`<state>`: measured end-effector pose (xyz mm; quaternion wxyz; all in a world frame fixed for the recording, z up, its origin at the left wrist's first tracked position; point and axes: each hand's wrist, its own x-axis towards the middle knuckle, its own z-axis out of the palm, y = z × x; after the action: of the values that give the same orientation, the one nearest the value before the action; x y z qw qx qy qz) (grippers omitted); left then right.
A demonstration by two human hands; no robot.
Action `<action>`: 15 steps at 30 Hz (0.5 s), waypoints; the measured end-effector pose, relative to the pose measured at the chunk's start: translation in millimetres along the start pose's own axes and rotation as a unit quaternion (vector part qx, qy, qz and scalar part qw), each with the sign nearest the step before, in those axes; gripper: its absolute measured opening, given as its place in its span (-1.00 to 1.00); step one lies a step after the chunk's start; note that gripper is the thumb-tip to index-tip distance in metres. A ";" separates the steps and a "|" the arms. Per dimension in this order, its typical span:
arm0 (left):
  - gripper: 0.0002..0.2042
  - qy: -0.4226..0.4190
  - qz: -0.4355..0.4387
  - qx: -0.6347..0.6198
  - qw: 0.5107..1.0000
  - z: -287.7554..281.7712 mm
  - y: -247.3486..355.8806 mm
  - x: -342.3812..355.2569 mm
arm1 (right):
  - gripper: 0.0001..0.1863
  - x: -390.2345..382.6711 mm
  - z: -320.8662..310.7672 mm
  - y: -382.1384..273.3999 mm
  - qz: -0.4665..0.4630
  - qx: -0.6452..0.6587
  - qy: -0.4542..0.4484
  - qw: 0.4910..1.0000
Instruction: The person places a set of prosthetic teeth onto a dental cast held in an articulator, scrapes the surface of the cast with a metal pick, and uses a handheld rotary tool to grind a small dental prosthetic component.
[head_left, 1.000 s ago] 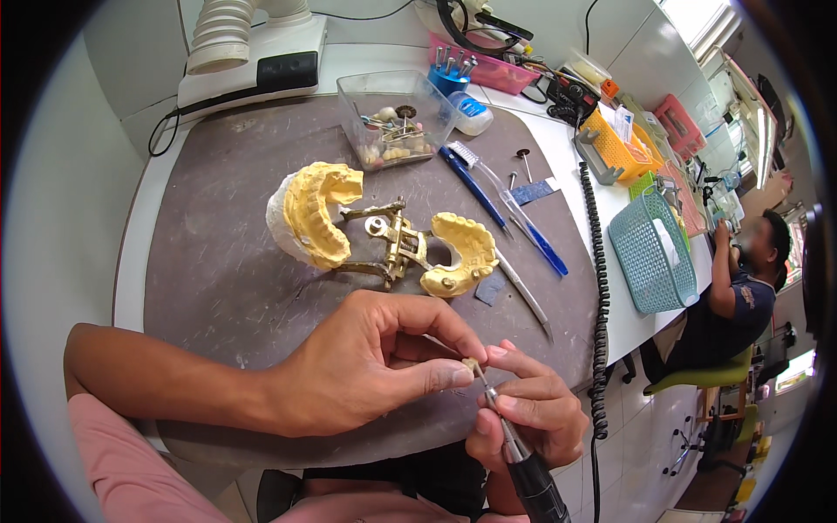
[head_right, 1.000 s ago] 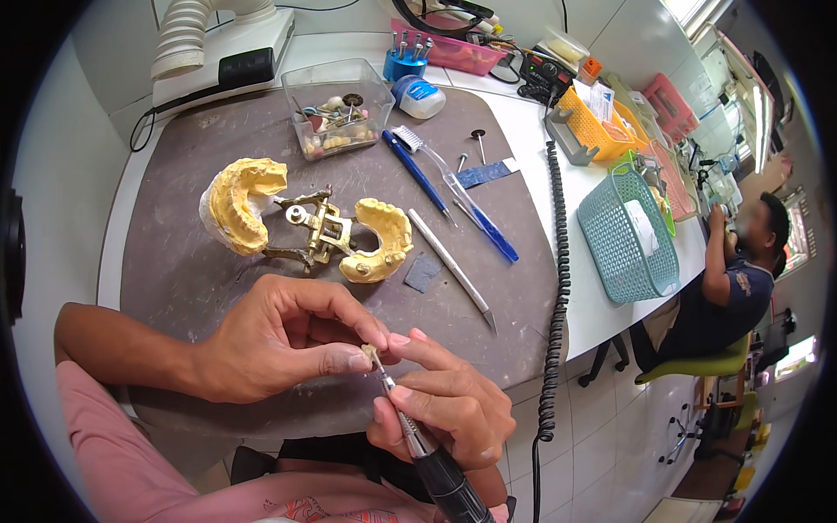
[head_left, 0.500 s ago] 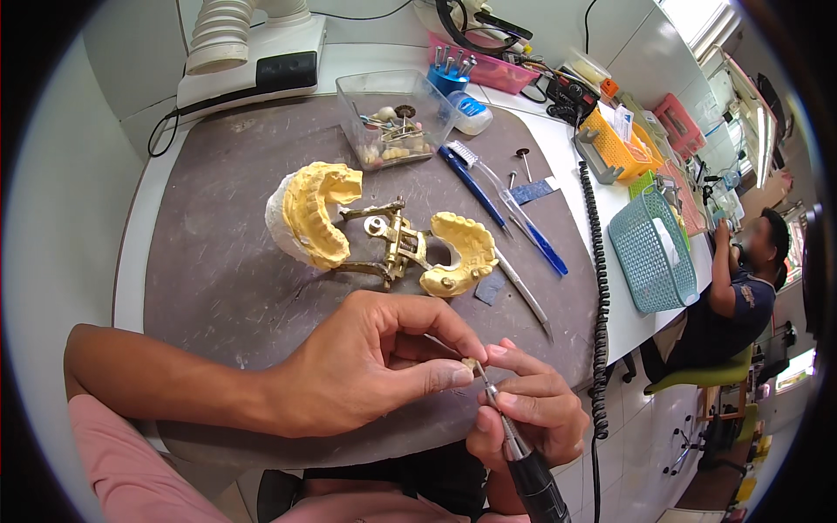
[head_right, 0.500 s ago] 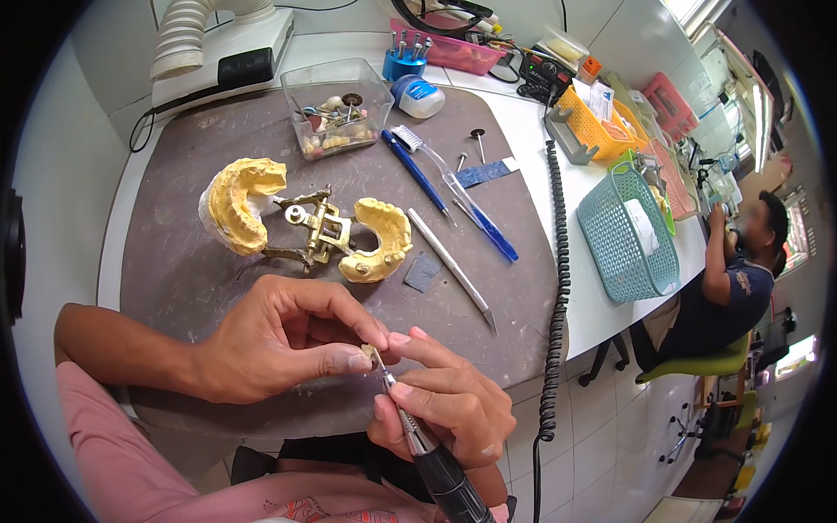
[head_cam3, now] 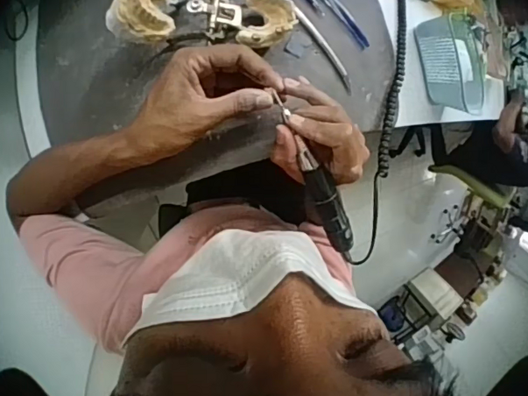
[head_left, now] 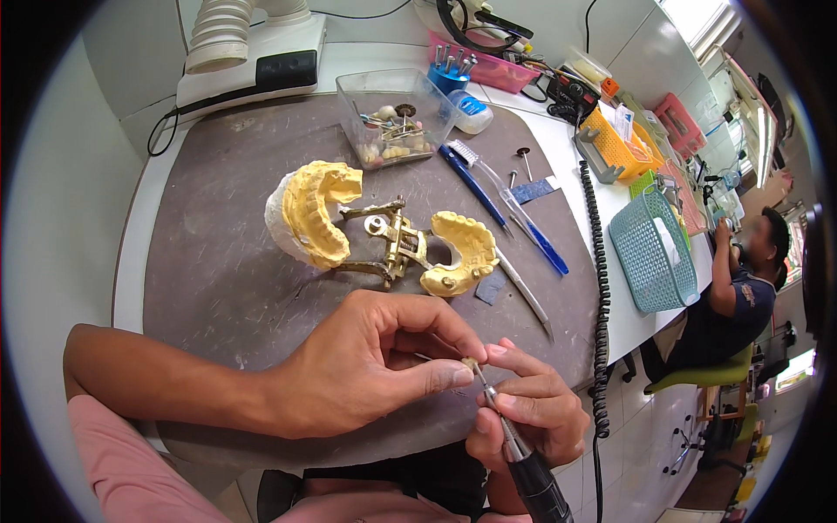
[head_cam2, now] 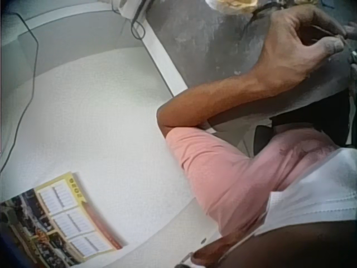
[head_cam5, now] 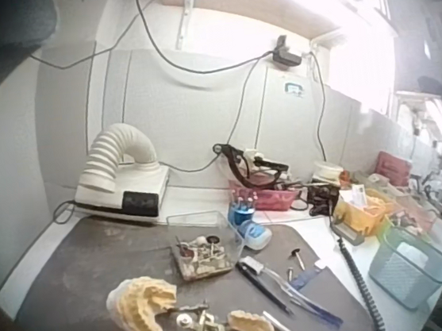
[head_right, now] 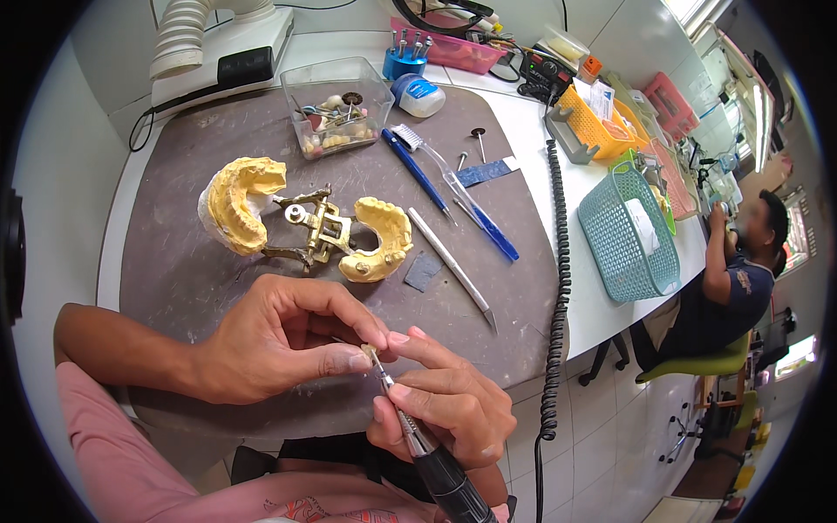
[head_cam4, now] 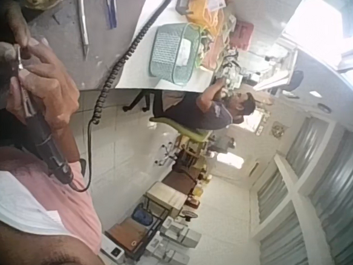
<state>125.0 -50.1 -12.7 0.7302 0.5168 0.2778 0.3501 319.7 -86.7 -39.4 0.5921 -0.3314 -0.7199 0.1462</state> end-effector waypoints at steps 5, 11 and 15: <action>-0.84 0.001 0.000 0.005 1.000 -0.3 0.5 0.0 | -0.75 -3.3 -3.0 -1.4 0.010 -0.002 -0.022 1.000; -0.83 0.001 0.001 0.001 1.000 0.7 0.6 -0.2 | -0.74 -3.7 -5.4 -1.5 0.014 -0.005 -0.047 0.999; -0.82 0.008 -0.024 0.000 1.000 -0.9 2.5 0.0 | -0.75 -2.8 -6.6 -1.4 0.007 -0.005 -0.056 0.998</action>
<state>123.7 -49.1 -10.5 0.7360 0.5074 0.2964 0.3363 325.8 -90.8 -39.0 0.5480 -0.3307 -0.7503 0.1654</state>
